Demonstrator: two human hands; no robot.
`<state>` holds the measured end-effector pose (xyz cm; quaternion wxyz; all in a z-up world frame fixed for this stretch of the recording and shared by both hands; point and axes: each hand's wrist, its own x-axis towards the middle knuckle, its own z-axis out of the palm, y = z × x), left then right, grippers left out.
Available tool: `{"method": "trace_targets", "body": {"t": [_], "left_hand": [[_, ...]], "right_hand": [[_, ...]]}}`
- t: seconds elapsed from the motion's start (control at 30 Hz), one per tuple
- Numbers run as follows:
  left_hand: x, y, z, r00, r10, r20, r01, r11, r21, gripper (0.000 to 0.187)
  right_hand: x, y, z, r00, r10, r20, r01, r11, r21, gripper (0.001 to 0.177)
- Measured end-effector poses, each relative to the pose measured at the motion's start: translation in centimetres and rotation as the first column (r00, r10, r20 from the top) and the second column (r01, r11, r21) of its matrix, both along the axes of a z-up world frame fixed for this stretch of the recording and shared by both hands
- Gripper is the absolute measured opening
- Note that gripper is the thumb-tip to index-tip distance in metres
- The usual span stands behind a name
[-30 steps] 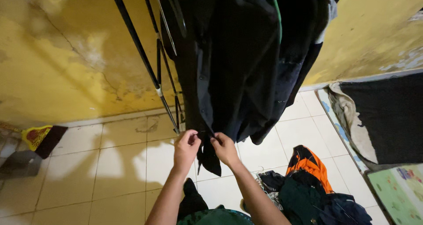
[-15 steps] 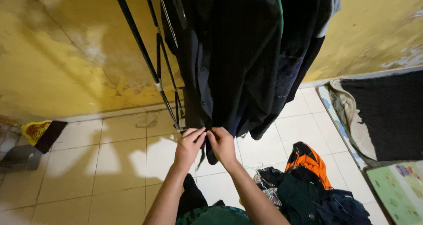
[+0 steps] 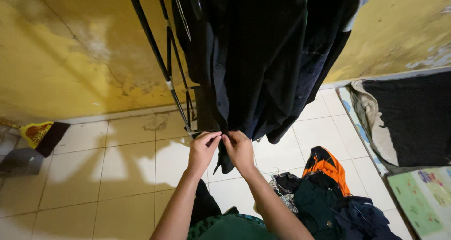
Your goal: The person folds a black garment and places it on a light blue hanger. They then hang the garment on a metal clothing rack and proceed to button the garment while it is hanging.
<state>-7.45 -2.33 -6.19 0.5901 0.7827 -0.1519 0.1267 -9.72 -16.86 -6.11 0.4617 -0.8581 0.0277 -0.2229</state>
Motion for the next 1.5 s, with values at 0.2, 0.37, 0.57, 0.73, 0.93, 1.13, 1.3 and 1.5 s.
{"method": "trace_targets", "body": {"t": [0.2, 0.37, 0.57, 0.73, 0.93, 1.13, 1.3, 1.5], "left_hand": [[-0.3, -0.2, 0.4, 0.996, 0.023, -0.084, -0.023, 1.0, 0.0, 0.017], [-0.2, -0.2, 0.5, 0.999, 0.029, 0.037, -0.03, 0.999, 0.031, 0.016], [0.2, -0.4, 0.2, 0.997, 0.049, -0.063, -0.049, 0.999, -0.003, 0.019], [-0.1, -1.4, 0.5, 0.982, 0.039, -0.184, -0.058, 0.994, -0.096, 0.029], [0.4, -1.2, 1.1, 0.954, 0.141, -0.265, -0.103, 0.983, 0.155, 0.036], [1.1, -0.9, 0.1, 0.971, 0.153, -0.185, -0.137, 0.986, 0.094, 0.031], [1.8, -0.3, -0.3, 0.964, 0.119, -0.238, -0.09, 0.988, 0.128, 0.03], [2.5, 0.2, -2.8, 0.937, 0.025, -0.349, -0.046, 0.997, -0.054, 0.029]], "right_hand": [[0.1, -0.2, 0.4, 0.997, 0.046, -0.065, -0.038, 0.992, 0.12, 0.02], [0.3, -0.5, -0.7, 0.99, 0.09, -0.107, -0.078, 0.991, 0.111, 0.02], [1.7, -1.5, -4.4, 0.934, 0.333, -0.132, -0.192, 0.777, 0.599, 0.024], [1.8, -1.3, -3.1, 0.952, 0.237, -0.194, -0.138, 0.898, 0.418, 0.02], [0.5, -0.2, 0.4, 0.993, 0.09, -0.079, -0.09, 0.996, 0.009, 0.016], [0.0, 0.8, 1.8, 0.996, 0.045, -0.075, -0.053, 0.994, -0.1, 0.012], [-0.1, 1.0, 1.8, 0.997, 0.072, -0.02, -0.074, 0.988, -0.133, 0.012], [0.7, 0.5, 1.4, 0.994, 0.095, -0.06, -0.098, 0.994, -0.055, 0.017]]}}
